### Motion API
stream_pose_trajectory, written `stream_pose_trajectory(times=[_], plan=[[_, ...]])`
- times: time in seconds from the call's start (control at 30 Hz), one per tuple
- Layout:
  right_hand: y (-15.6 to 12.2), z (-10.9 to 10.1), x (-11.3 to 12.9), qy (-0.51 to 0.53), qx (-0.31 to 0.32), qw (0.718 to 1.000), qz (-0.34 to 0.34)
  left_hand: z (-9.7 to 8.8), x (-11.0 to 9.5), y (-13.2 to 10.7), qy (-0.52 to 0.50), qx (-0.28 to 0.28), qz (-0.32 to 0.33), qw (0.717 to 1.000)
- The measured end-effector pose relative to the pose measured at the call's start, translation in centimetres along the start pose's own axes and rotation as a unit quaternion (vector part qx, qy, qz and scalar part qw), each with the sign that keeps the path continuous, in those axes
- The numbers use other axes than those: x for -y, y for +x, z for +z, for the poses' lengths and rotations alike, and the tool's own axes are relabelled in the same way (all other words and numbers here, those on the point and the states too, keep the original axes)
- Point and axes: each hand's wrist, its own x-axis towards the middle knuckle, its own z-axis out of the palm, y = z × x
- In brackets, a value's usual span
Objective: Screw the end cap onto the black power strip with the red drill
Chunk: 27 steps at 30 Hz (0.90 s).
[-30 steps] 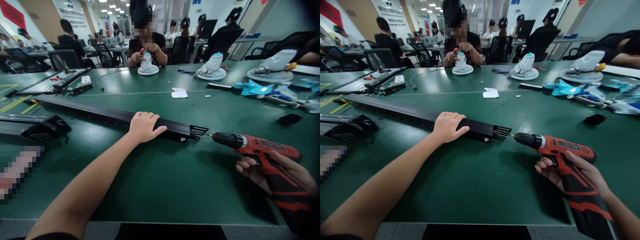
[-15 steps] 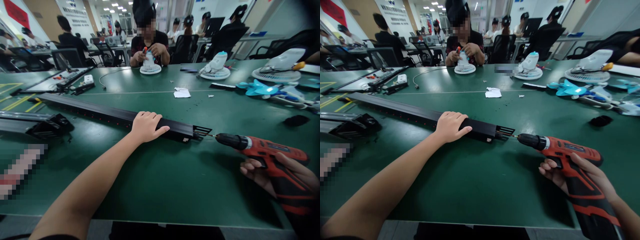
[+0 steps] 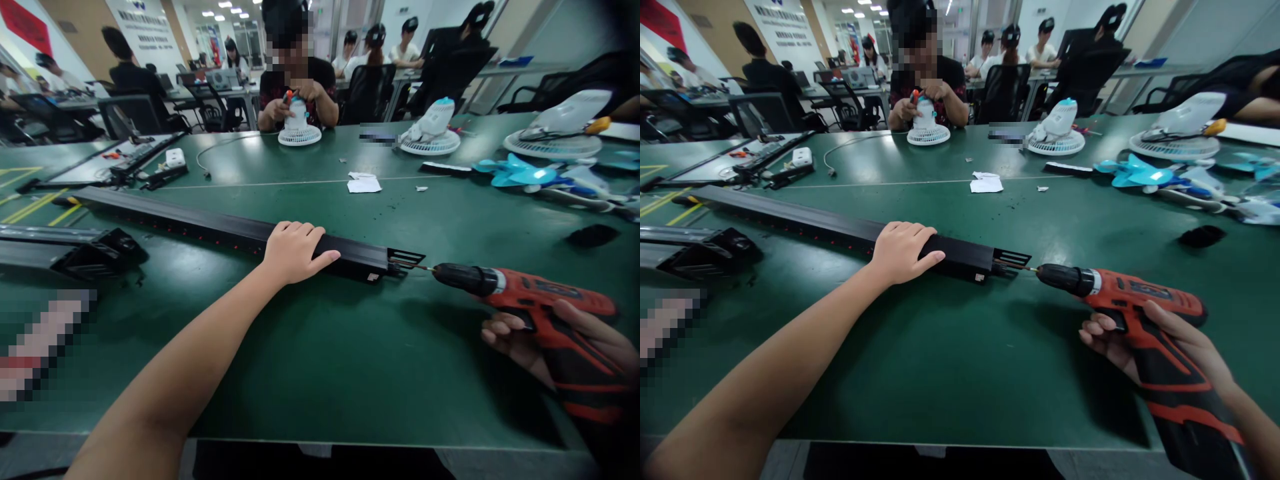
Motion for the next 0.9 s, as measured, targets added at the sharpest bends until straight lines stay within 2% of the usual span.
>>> stream_pose_trajectory(times=[0.1, 0.27, 0.43, 0.77, 0.9], plan=[[-0.8, 1.5, 0.6, 0.045, -0.072, 0.995, 0.05, 0.1, 0.1, 0.0, -0.004, -0.007, 0.003, 1.0], [-1.4, 3.0, 1.2, 0.062, -0.095, 0.992, 0.06, 0.2, 0.1, 0.0, -0.002, -0.015, 0.001, 1.0], [-1.4, 3.7, 1.4, 0.079, -0.094, 0.99, 0.063, 0.1, -0.1, -0.1, 0.0, -0.019, -0.001, 1.0], [-1.4, 3.4, 1.3, 0.073, -0.084, 0.992, 0.06, -0.1, -0.2, 0.0, -0.001, -0.013, -0.009, 1.0], [-1.2, 3.2, 1.1, 0.051, -0.043, 0.997, 0.044, 0.3, 0.0, -0.1, -0.013, -0.026, -0.01, 1.0]])
